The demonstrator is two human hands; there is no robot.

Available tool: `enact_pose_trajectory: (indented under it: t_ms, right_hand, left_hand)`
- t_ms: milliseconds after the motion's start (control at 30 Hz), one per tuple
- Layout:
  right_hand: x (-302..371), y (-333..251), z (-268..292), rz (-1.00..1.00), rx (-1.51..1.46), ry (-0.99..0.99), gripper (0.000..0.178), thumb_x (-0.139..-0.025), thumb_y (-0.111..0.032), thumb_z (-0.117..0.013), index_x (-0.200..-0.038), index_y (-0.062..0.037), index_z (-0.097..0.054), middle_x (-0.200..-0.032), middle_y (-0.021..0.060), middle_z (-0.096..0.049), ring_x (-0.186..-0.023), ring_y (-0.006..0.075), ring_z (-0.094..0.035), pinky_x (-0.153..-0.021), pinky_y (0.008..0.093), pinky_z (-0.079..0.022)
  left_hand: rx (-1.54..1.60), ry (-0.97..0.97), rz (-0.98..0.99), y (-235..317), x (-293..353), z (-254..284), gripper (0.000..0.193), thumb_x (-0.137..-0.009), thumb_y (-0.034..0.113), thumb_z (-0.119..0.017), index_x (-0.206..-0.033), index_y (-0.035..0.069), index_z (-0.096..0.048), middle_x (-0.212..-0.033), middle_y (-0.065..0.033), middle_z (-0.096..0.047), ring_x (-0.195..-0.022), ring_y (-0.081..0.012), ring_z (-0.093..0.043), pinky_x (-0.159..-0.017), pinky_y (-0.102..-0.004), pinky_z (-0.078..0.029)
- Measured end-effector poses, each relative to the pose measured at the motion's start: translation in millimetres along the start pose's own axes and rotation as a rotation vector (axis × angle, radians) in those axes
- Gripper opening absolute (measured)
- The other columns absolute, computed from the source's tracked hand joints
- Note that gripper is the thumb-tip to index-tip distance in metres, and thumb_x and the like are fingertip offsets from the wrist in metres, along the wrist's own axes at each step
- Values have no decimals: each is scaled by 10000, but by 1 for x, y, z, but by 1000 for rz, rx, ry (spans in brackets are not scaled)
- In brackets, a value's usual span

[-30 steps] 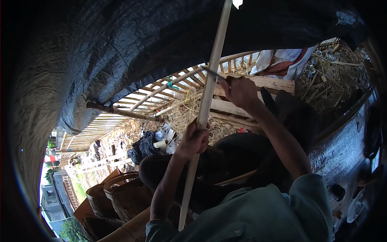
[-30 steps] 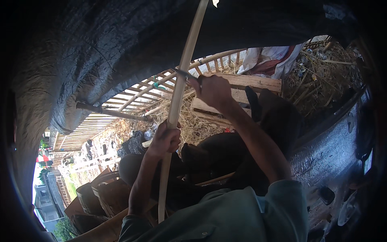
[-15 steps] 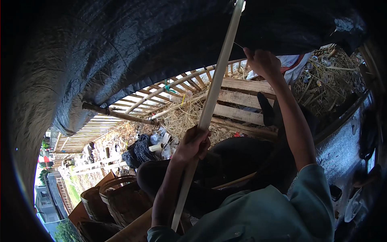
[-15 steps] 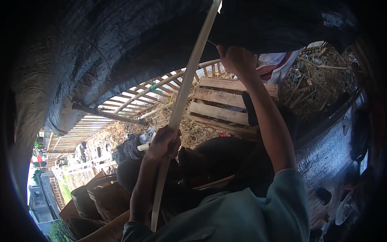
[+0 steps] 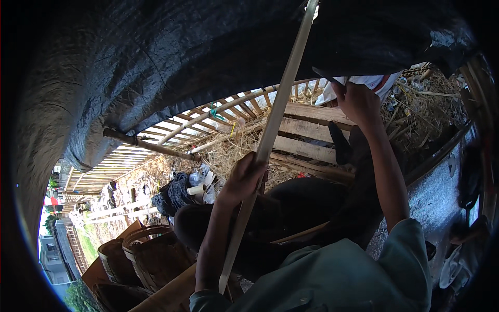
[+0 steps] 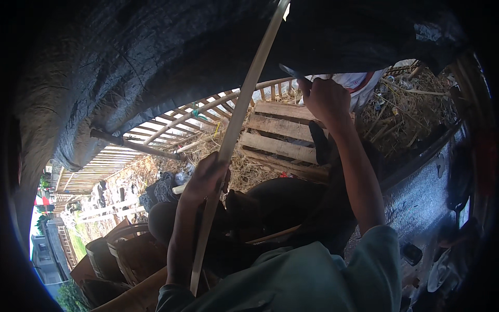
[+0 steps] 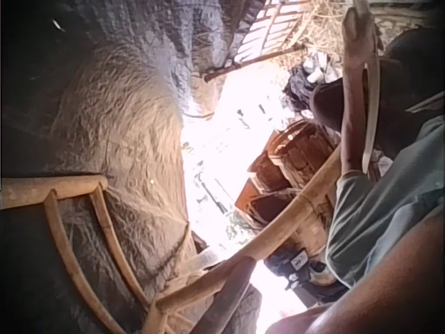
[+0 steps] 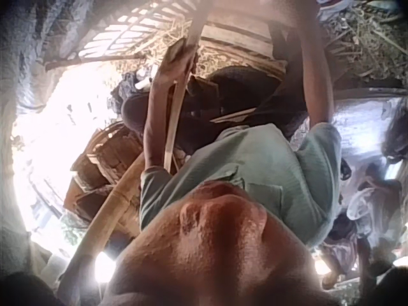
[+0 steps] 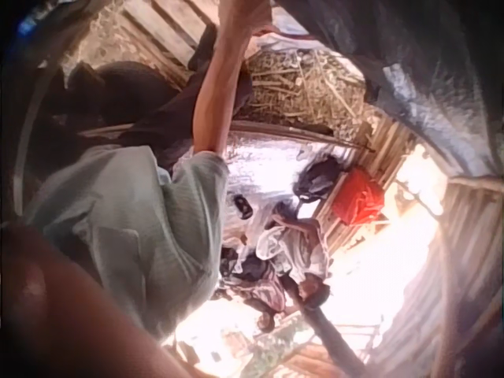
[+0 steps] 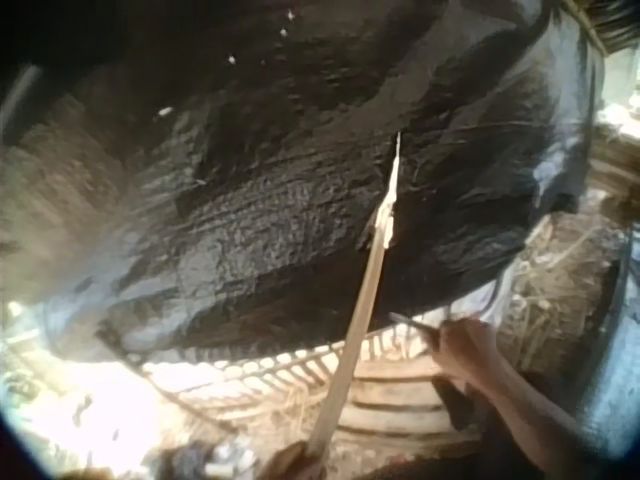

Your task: The person uses a knife to scrape and thin a long wooden strip, removing shavings along its length.

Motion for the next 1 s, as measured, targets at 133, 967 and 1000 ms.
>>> enact_pose_trajectory:
  t_ms: [133, 967, 1000]
  right_hand:
    - [-5, 35, 2, -244, -180, 46, 521, -925, -462, -390, -757, -13, -595, -638, 169, -609, -669, 356, -624, -593, 452, -485]
    - [93, -131, -52, 743, -531, -152, 277, -828, -333, -584, -777, -61, -598, -558, 121, -583, -493, 303, -593, -449, 387, -456]
    - [90, -133, -56, 768, -525, -76, 324, -809, -373, -601, -743, -56, -588, -559, 126, -578, -477, 312, -583, -442, 392, -457]
  left_hand:
    - [-89, -24, 17, 5, -2, -3, 190, -908, 197, -525, -871, 11, -522, -670, -46, -568, -540, -92, -548, -473, -263, -441]
    - [-562, 369, -788, -6, -14, -21, 116, -796, -22, -513, -884, 20, -574, -746, -104, -618, -628, -263, -590, -563, -349, -451]
    - [-472, 331, -766, 1, -19, -17, 88, -807, -11, -514, -878, 16, -560, -731, -116, -611, -614, -276, -589, -543, -352, -449]
Point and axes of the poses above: each hand's wrist, its own x-axis away from the middle knuckle, its own z-axis out of the back of the hand, y = z × x, the point moved 6 cm from there along -x, towards the middle knuckle
